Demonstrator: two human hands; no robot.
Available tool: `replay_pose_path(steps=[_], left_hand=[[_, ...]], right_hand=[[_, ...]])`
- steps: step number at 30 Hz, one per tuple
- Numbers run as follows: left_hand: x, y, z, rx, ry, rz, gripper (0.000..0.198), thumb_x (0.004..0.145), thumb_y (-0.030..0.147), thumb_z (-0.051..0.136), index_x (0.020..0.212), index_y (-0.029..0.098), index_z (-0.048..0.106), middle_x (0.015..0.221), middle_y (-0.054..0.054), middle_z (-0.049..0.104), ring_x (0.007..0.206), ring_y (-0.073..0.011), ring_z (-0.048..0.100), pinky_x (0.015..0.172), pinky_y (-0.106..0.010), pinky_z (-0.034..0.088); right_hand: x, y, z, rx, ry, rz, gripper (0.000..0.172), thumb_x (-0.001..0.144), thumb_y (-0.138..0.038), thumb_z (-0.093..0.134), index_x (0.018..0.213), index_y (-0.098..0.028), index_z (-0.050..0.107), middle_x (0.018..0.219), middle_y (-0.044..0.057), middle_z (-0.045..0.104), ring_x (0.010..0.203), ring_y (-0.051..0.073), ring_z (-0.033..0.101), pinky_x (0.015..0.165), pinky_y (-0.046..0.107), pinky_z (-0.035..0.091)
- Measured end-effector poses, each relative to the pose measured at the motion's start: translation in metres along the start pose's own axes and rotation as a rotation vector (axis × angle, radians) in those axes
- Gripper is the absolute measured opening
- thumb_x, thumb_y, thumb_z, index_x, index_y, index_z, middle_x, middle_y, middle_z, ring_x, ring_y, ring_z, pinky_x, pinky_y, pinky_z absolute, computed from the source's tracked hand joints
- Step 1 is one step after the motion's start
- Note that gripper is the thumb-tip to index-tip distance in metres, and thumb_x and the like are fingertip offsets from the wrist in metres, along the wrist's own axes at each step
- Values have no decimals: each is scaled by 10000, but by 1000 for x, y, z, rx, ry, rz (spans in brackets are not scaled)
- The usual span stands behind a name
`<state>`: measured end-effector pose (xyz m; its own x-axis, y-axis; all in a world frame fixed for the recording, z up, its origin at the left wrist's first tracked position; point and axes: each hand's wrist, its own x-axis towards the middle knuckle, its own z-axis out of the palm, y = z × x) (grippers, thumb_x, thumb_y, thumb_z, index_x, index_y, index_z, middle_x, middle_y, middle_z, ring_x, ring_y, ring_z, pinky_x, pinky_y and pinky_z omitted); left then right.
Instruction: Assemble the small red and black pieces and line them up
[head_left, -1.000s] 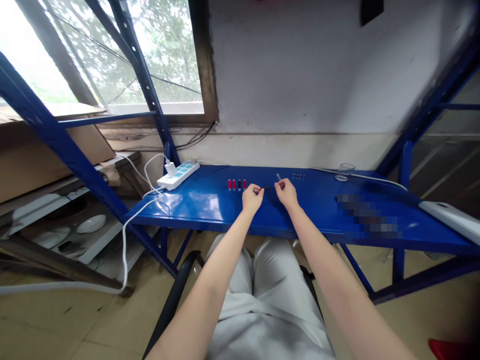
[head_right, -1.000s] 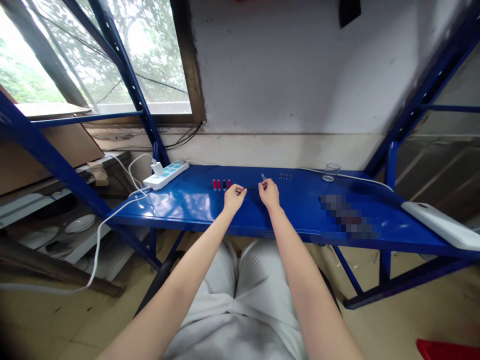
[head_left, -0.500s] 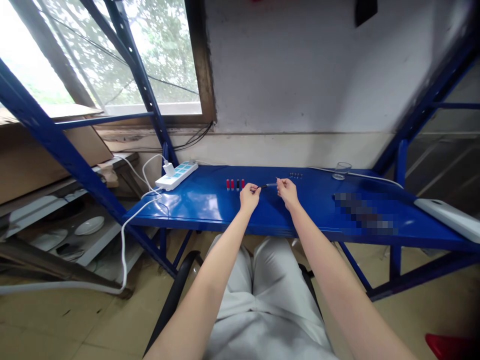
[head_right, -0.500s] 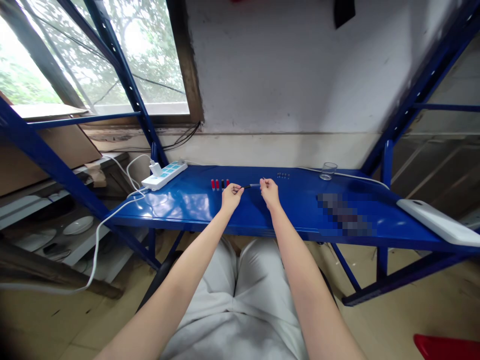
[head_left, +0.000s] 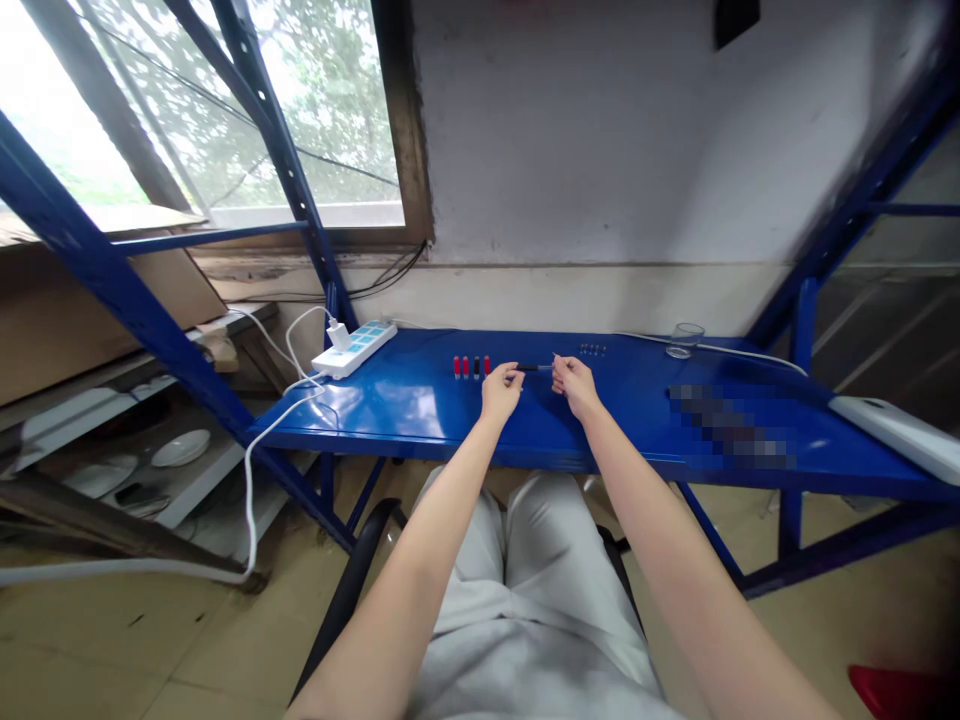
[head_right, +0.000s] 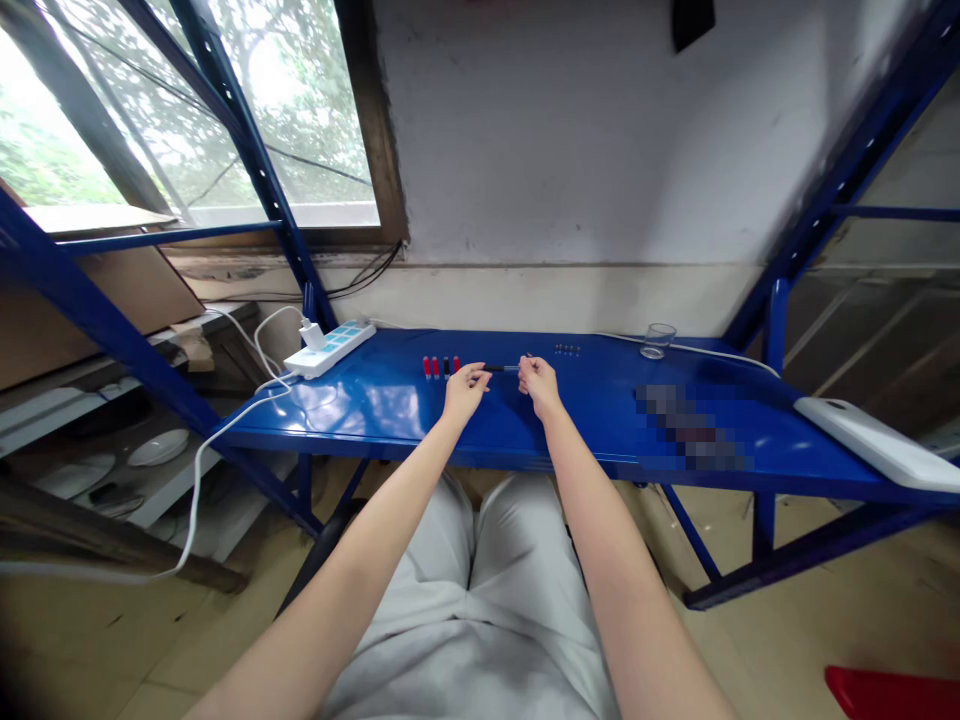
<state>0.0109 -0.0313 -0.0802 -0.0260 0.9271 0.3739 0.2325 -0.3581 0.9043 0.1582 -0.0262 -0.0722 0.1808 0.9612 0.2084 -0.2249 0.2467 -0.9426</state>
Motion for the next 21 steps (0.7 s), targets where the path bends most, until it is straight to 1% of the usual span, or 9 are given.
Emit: replay_pose_path(steps=[3,8,13,17,21], left_hand=[[-1,1,2,-110,-60,1,381,789,205,540,1158,111,531,974,-106,667,592,-95,611,640,-247,503],[-1,-3,6,-160,-191,5,414,782,164,540,1194,124,531,1042,-115,652,611,-85,611,657,-249,510],[-1,-4,6,-160,-243,18,447,770,115,527,1216,141,520,1058,-99,648,650,-76,598,685,-247,503],[-2,-2,3,-104,-226,64,418,767,139,535,1184,154,552,1000,-78,662,651,-78,592,670,-238,492],[-3,2,2,-39,-120,111,344,755,222,571,1088,150,612,878,-55,665,589,-78,574,595,-218,471]], right_hand=[[-1,0,1,16,-22,15,336,690,-439,658,668,-199,423,418,-92,348,348,31,273,331,164,231],[0,2,0,37,-49,32,313,700,-426,652,699,-202,433,411,-97,349,337,33,272,332,164,227],[0,2,-1,55,-69,45,288,714,-415,638,719,-200,447,401,-100,349,333,35,271,339,167,228],[0,0,-1,55,-75,64,283,719,-409,637,728,-198,448,397,-101,343,332,35,264,341,170,222],[-1,-1,1,54,-108,85,294,730,-434,621,737,-202,440,397,-105,328,326,36,254,341,173,218]])
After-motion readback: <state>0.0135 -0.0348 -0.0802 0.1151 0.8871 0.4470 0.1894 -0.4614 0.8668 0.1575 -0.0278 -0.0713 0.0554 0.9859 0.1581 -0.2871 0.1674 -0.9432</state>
